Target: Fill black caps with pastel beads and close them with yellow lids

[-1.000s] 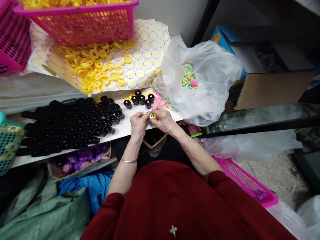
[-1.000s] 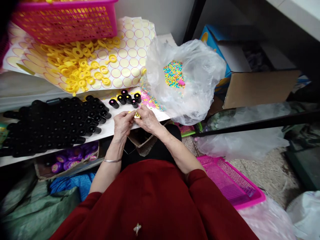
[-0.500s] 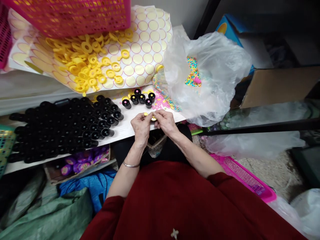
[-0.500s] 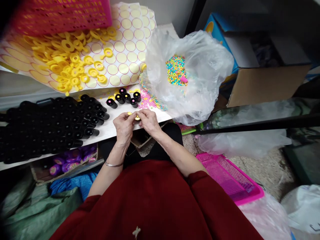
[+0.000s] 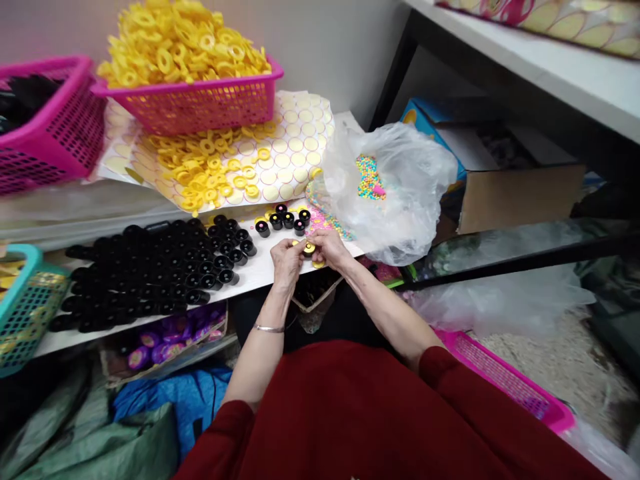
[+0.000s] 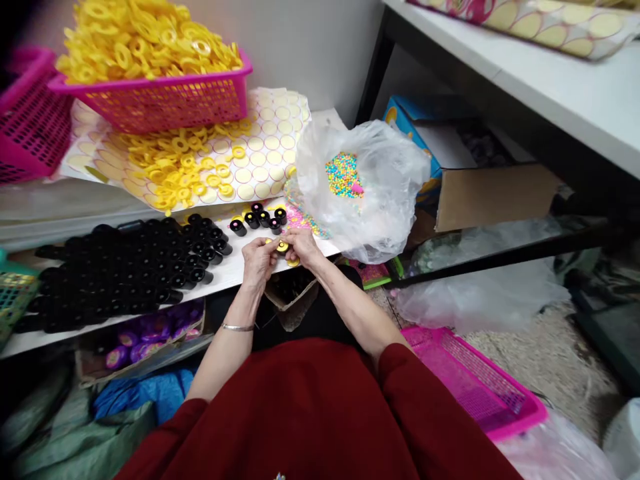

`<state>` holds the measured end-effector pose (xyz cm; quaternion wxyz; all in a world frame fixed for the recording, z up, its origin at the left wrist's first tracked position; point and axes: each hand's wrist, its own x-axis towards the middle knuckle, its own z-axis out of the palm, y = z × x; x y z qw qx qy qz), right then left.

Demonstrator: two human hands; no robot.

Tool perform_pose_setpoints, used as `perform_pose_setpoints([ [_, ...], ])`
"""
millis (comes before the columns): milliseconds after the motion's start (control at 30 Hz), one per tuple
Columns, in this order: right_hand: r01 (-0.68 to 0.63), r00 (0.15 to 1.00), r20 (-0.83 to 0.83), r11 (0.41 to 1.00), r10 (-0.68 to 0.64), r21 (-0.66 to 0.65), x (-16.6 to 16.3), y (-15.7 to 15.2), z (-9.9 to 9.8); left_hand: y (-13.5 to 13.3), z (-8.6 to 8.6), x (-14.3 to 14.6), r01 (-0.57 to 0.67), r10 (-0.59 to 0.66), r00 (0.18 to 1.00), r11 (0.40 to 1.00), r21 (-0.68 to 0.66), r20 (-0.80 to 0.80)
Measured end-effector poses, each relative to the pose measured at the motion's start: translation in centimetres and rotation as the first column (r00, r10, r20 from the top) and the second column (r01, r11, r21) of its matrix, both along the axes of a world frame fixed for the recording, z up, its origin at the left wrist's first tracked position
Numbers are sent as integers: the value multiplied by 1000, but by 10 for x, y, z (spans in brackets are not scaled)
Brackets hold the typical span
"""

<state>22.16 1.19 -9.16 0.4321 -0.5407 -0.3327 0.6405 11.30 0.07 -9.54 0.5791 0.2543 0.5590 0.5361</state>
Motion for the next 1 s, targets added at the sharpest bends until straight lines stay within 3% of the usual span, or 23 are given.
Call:
perform_pose_setpoints([
  [533,-19,996,90,999,15,49,-1,4,10,0,1,0,0,1,999,1000,30,-52],
  [700,69,975,196,985,-100,158,18,-13,-1,-6,-1,-1,-26,33,996,995,93,-83],
  [767,-17,921,380,963,-89,268,24,-27,-7,-7,-2,-1,-53,63,994,992,111,-92],
  [900,-308,678,730,871,-82,384,30,-44,-15,-10,-7,-2,-83,103,985,986,144,-140],
  [1000,-250,588,772,853,-243,459,31,-38,-15,-19,-14,-2,-87,137,942,981,172,-306],
])
